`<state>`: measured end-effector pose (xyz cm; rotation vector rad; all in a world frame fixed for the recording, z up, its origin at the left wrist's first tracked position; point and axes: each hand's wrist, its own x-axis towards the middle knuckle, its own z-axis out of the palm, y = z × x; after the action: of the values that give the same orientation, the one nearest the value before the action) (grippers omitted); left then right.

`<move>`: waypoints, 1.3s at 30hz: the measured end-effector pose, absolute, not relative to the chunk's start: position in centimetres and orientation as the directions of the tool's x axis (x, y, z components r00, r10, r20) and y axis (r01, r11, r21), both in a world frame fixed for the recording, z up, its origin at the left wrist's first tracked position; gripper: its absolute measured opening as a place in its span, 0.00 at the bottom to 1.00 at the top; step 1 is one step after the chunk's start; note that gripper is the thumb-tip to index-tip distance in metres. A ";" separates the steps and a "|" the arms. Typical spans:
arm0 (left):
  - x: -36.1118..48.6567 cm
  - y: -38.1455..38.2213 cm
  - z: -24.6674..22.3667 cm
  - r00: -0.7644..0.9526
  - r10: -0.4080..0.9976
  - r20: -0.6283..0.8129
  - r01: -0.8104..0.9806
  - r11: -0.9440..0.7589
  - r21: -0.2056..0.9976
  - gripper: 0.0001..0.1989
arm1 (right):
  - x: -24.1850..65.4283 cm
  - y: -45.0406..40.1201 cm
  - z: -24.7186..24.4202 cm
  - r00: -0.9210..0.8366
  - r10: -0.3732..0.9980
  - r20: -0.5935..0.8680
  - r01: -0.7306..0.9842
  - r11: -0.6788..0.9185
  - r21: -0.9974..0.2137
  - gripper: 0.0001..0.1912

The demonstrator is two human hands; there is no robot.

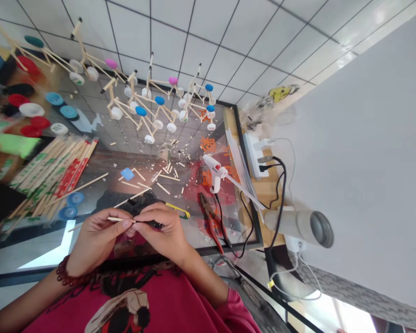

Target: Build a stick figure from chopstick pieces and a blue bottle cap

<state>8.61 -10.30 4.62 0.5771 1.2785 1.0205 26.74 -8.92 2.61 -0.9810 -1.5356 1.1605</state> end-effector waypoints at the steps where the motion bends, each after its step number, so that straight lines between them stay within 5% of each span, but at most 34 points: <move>1: 8.7 -10.3 4.6 -0.035 0.864 -0.503 -0.290 0.473 0.832 0.17 | 26.8 -8.9 2.6 -0.234 0.946 0.223 0.070 0.245 -0.967 0.05; 6: 8.7 -10.3 4.0 -0.084 0.873 -0.480 -0.315 0.434 0.844 0.16 | 27.1 -8.8 2.9 -0.266 0.932 0.244 0.215 0.305 -0.928 0.05; 10: 8.6 -10.2 3.4 -0.140 0.873 -0.468 -0.362 0.395 0.845 0.14 | 27.3 -8.6 2.6 -0.276 0.944 0.180 0.203 0.241 -0.949 0.26; 17: 8.7 -10.0 3.3 -0.078 0.895 -0.440 -0.380 0.381 0.843 0.11 | 26.9 -8.3 2.4 -0.258 0.931 0.258 0.165 0.306 -0.938 0.03; 21: 8.8 -10.0 3.1 -0.081 0.888 -0.452 -0.407 0.385 0.829 0.12 | 26.6 -8.3 2.4 -0.213 0.936 0.281 0.166 0.318 -0.933 0.03; 25: 8.6 -10.0 2.3 -0.118 0.910 -0.398 -0.382 0.329 0.864 0.09 | 26.5 -8.4 1.8 -0.157 0.964 0.216 0.154 0.240 -0.958 0.16; 31: 8.7 -10.0 1.2 -0.123 0.971 -0.206 -0.304 0.161 0.939 0.07 | 25.7 -8.2 1.2 -0.190 0.982 0.004 -0.101 -0.015 -0.995 0.04; 39: 7.0 -9.2 2.3 -0.178 0.969 -0.171 -0.230 0.128 0.965 0.08 | 25.8 -7.5 1.9 -0.276 0.941 -0.195 -0.481 -0.311 -0.820 0.13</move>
<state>7.03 -9.16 2.34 0.8371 1.2515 1.3310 25.84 -7.50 1.86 -0.8566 -0.7944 1.7728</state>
